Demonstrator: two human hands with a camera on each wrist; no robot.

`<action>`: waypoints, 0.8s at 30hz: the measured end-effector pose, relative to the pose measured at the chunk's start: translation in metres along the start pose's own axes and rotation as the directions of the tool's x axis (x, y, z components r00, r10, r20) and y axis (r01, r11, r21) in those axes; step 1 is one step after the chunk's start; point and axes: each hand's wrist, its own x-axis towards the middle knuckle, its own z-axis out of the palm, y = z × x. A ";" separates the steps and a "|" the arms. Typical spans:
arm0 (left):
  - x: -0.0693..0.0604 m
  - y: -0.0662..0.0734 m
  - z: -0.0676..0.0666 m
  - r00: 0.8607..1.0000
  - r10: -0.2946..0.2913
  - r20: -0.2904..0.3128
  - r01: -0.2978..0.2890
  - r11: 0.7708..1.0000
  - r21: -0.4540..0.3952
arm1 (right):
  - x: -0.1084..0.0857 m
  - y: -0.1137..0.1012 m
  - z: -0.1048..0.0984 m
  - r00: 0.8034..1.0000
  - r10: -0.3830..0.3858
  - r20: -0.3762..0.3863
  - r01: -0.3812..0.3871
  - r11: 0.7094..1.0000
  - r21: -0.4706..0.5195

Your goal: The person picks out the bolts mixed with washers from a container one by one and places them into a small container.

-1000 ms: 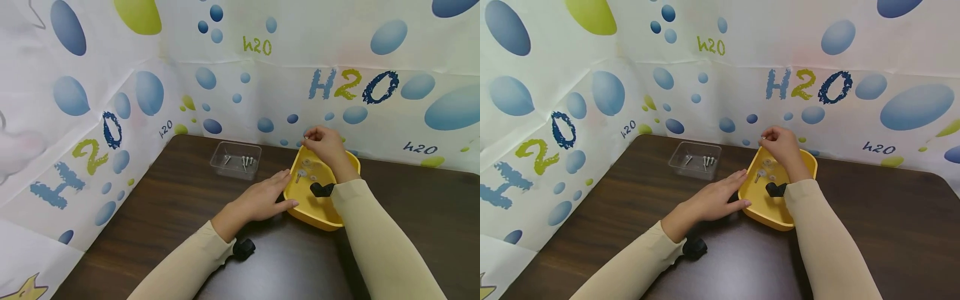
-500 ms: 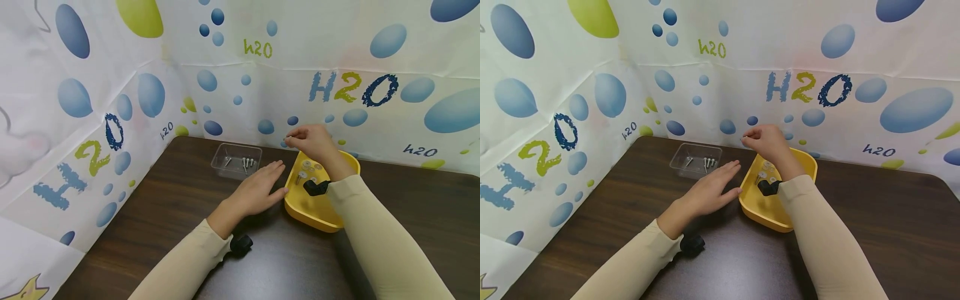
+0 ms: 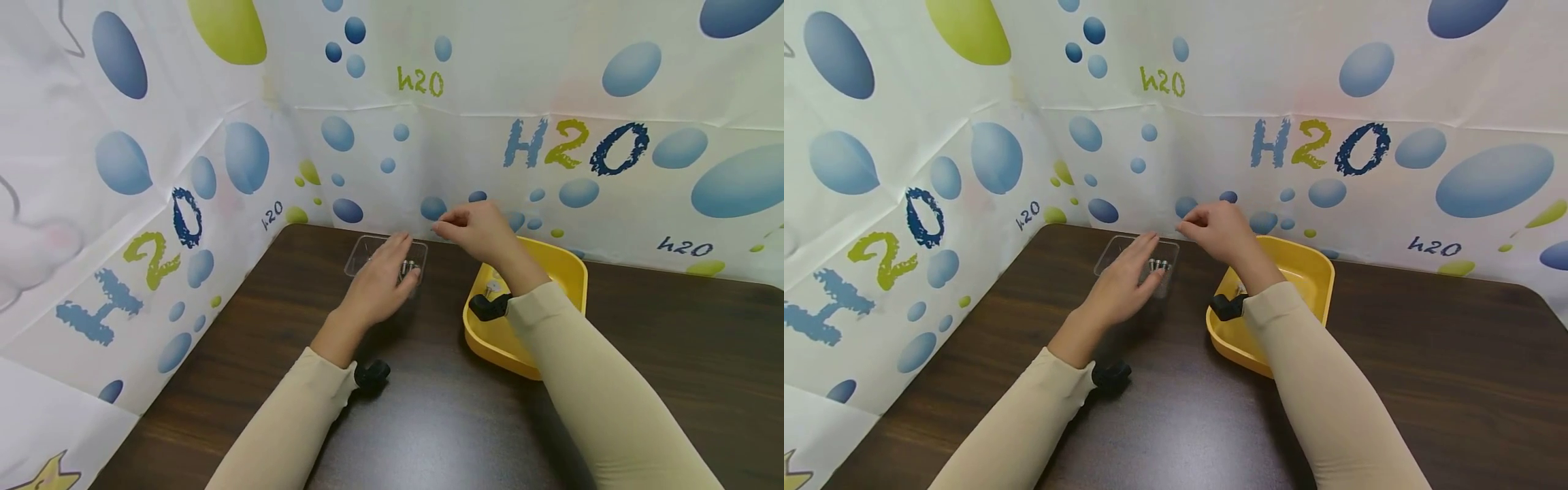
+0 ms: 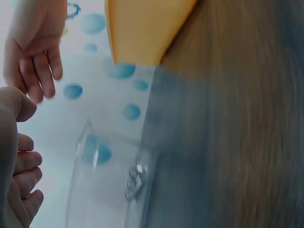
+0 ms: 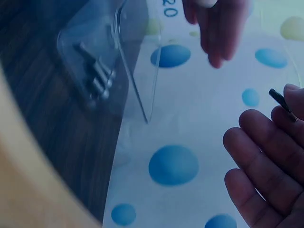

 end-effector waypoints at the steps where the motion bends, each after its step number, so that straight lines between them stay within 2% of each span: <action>1: 0.000 -0.004 0.000 1.000 -0.013 0.006 0.013 1.000 0.005 | 0.001 -0.002 0.002 1.000 0.000 0.004 0.000 1.000 -0.003; 9: 0.000 -0.028 -0.002 0.995 -0.095 0.026 0.094 0.995 0.032 | 0.010 -0.017 0.026 0.997 -0.045 0.058 0.048 0.998 -0.051; 15: -0.002 -0.043 -0.007 0.987 -0.159 0.022 0.157 0.984 0.084 | 0.015 -0.020 0.042 0.990 -0.027 0.141 0.036 0.998 -0.058; 19: -0.004 -0.055 -0.010 0.975 -0.217 0.044 0.214 0.975 0.068 | 0.017 -0.019 0.053 0.981 -0.030 0.190 0.045 0.996 -0.074; 24: -0.006 -0.066 -0.013 0.962 -0.263 0.076 0.262 0.965 0.022 | 0.019 -0.019 0.063 0.965 -0.018 0.261 0.049 0.992 -0.114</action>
